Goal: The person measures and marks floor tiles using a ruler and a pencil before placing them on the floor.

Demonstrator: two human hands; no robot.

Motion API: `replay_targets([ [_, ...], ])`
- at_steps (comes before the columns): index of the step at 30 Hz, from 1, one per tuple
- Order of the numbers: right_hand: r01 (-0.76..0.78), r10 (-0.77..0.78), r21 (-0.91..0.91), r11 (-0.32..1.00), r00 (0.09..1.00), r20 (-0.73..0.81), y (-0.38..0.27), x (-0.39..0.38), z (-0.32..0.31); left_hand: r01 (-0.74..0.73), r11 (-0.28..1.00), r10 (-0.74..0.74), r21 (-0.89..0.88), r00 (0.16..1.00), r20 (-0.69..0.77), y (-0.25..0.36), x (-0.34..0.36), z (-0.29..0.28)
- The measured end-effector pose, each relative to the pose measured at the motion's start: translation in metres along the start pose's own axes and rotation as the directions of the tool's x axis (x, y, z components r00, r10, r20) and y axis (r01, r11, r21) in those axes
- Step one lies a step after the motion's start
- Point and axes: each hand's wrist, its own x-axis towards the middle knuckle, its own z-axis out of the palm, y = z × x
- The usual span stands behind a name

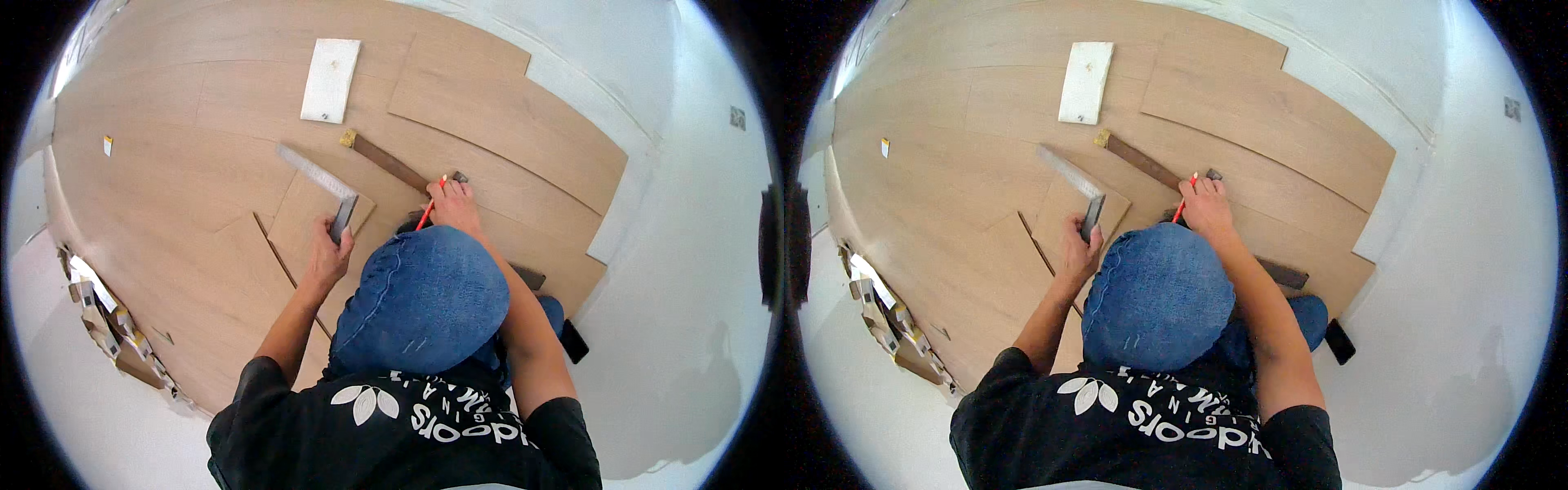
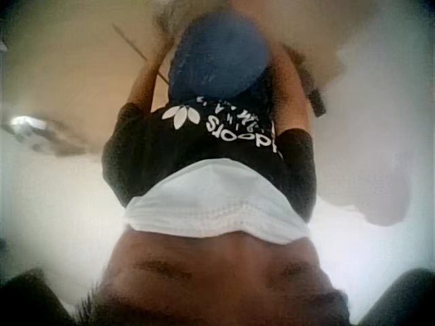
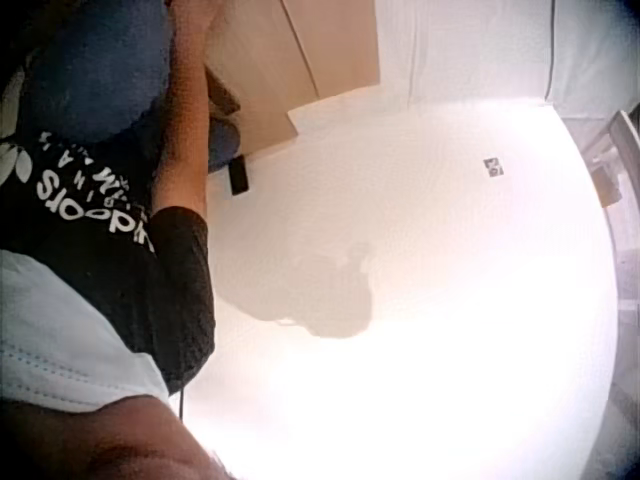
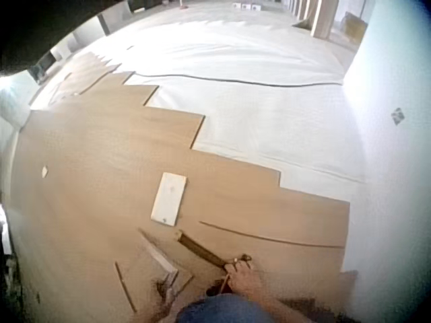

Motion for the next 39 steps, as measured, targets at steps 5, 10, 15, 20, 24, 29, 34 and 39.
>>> replay_targets([
  [5,-0.049,0.061,-0.116,0.992,0.993,0.099,0.015,-0.004,-0.010,-0.490,0.857,0.433,0.157,0.852,0.294,0.077,0.114,0.010],
  [10,-0.130,0.135,-0.039,0.991,0.975,0.178,0.058,-0.049,-0.036,-0.739,0.538,0.673,0.406,0.667,0.321,0.067,0.225,0.060],
  [15,-0.119,0.129,-0.069,0.990,0.977,0.169,0.114,-0.136,-0.038,-0.705,0.658,0.690,0.263,0.705,0.164,0.020,0.229,0.107],
  [20,-0.180,0.183,-0.035,0.983,0.965,0.188,0.124,-0.161,-0.053,-0.701,0.642,0.656,0.311,0.712,0.250,0.030,0.191,0.108],
  [24,-0.222,0.222,-0.034,0.975,0.931,0.290,0.120,-0.146,-0.061,-0.710,0.666,0.640,0.230,0.702,0.313,0.027,0.176,0.105],
  [29,-0.292,0.290,-0.047,0.955,0.894,0.342,0.120,-0.145,-0.068,-0.703,0.677,0.608,0.218,0.701,0.373,0.032,0.167,0.100],
  [34,-0.264,0.272,-0.071,0.962,0.909,0.317,0.121,-0.144,-0.063,-0.714,0.617,0.625,0.331,0.700,0.345,0.031,0.181,0.097],
  [39,-0.252,0.252,-0.035,0.967,0.930,0.268,0.118,-0.142,-0.061,-0.735,0.617,0.607,0.281,0.672,0.425,0.031,0.189,0.102],
])
